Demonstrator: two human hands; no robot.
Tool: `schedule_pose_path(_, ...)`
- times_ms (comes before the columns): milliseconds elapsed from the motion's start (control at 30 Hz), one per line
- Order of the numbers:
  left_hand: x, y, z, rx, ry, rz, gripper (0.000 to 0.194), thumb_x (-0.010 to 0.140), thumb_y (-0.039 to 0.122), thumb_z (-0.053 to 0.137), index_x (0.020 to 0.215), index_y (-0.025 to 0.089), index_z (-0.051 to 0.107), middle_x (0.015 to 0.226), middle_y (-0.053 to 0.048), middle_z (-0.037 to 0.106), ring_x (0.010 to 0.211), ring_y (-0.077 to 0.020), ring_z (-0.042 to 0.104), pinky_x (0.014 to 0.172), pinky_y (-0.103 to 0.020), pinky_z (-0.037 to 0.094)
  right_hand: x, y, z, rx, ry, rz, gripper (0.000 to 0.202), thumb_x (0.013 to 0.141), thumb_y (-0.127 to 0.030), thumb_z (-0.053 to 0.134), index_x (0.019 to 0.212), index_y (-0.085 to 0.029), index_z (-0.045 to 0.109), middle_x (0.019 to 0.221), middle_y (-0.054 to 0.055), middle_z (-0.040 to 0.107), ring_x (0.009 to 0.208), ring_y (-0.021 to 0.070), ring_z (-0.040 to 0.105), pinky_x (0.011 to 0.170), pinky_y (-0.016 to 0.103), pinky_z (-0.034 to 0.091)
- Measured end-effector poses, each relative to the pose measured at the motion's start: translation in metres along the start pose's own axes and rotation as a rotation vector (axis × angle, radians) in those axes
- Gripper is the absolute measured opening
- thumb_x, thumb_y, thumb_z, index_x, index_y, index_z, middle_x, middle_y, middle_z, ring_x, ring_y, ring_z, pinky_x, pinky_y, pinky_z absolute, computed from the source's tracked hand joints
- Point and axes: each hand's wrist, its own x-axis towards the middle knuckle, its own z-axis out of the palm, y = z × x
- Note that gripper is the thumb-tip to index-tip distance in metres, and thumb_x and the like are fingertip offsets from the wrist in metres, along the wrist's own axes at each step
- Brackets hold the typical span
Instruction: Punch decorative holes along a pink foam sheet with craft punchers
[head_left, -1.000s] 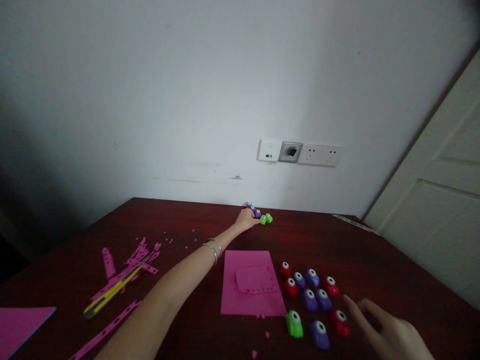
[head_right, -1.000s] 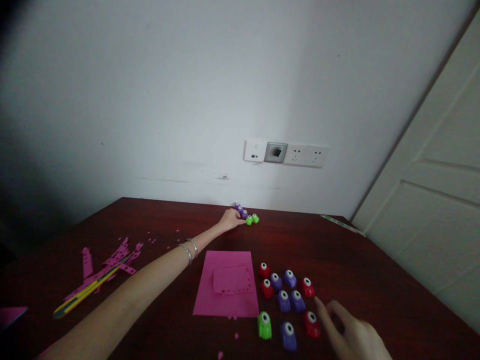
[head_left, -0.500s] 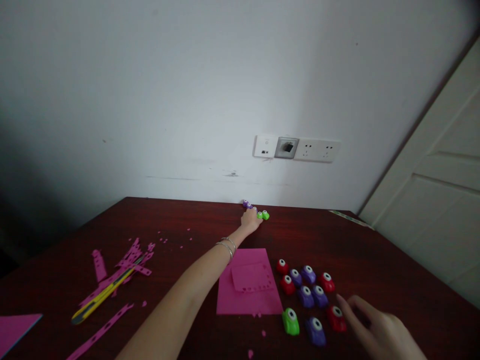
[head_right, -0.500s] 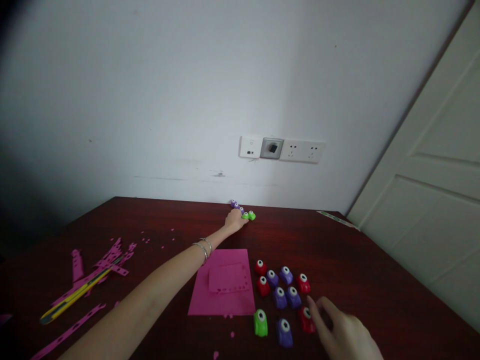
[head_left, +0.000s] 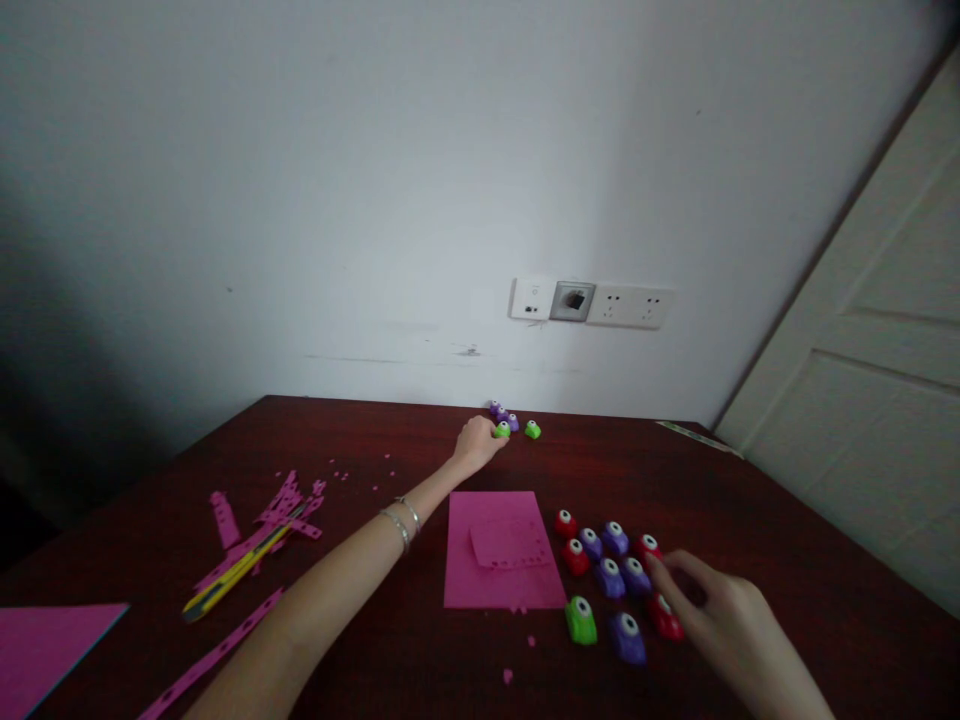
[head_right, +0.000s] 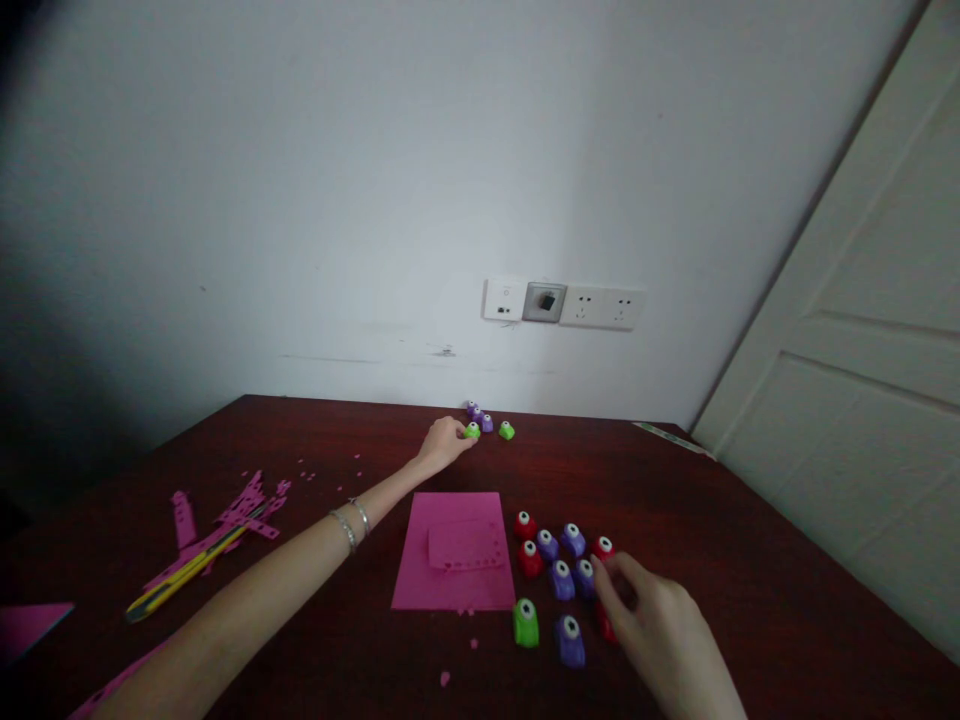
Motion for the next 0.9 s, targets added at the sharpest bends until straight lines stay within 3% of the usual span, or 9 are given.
schedule_pose_path(100,-0.03,-0.012,-0.019,0.008,0.068,0.039,0.029,0.074,0.042,0.058,0.081,0.016,0.069,0.088,-0.008,0.065,0.082,-0.0193,0.059,0.073,-0.026,0.04,0.005,-0.032,-0.007,0.032,0.011,-0.089,0.034,0.083,-0.044,0.042,0.07,-0.02,0.061,0.052,0.001,0.061,0.046,0.0141,0.056,0.048,0.021,0.038)
schedule_pose_path(233,-0.069,-0.025,-0.036,-0.016,0.151,0.126,0.025,0.074,0.039,0.059,0.081,0.018,0.069,0.084,-0.006,0.063,0.075,-0.0159,0.057,0.069,-0.025,0.04,0.01,-0.078,-0.011,0.071,-0.051,-0.202,0.036,0.086,-0.039,0.038,0.067,-0.019,0.06,0.052,0.0,0.06,0.046,0.013,0.054,0.048,0.021,0.036)
schedule_pose_path(367,-0.097,-0.026,-0.044,-0.077,0.132,0.129,0.023,0.072,0.04,0.062,0.078,0.019,0.07,0.079,-0.004,0.062,0.069,-0.0148,0.056,0.064,-0.024,0.039,0.018,-0.109,0.005,0.149,-0.076,-0.304,0.03,0.085,-0.029,0.04,0.07,-0.018,0.064,0.053,0.0,0.06,0.048,0.0129,0.055,0.048,0.021,0.037)
schedule_pose_path(467,-0.113,-0.021,-0.046,-0.106,0.128,0.122,0.023,0.072,0.039,0.062,0.077,0.018,0.07,0.079,-0.004,0.063,0.068,-0.0149,0.056,0.061,-0.024,0.039,0.027,-0.116,0.03,0.246,-0.084,-0.274,0.026,0.08,-0.023,0.044,0.087,-0.015,0.068,0.062,0.004,0.067,0.056,0.016,0.061,0.054,0.024,0.044)
schedule_pose_path(633,-0.126,-0.011,-0.045,-0.104,0.082,0.095,0.023,0.074,0.04,0.059,0.082,0.021,0.071,0.083,-0.004,0.063,0.071,-0.0157,0.057,0.063,-0.023,0.04,0.04,-0.116,0.069,0.371,-0.046,-0.226,0.038,0.078,-0.021,0.044,0.109,-0.008,0.063,0.084,0.012,0.072,0.068,0.02,0.067,0.063,0.029,0.051)
schedule_pose_path(767,-0.131,-0.004,-0.044,-0.082,0.086,0.096,0.027,0.077,0.044,0.056,0.088,0.024,0.069,0.087,-0.003,0.062,0.074,-0.0158,0.058,0.064,-0.024,0.04,0.041,-0.121,0.08,0.355,-0.086,-0.238,0.041,0.078,-0.019,0.043,0.114,-0.009,0.06,0.101,0.014,0.069,0.082,0.0226,0.068,0.073,0.031,0.052)
schedule_pose_path(900,-0.136,0.002,-0.045,-0.014,0.075,0.08,0.028,0.079,0.046,0.053,0.088,0.024,0.068,0.087,-0.002,0.061,0.074,-0.0151,0.058,0.062,-0.024,0.04,0.039,-0.125,0.086,0.451,-0.1,-0.276,0.044,0.077,-0.013,0.039,0.116,-0.01,0.059,0.1,0.013,0.07,0.091,0.0233,0.066,0.078,0.033,0.051)
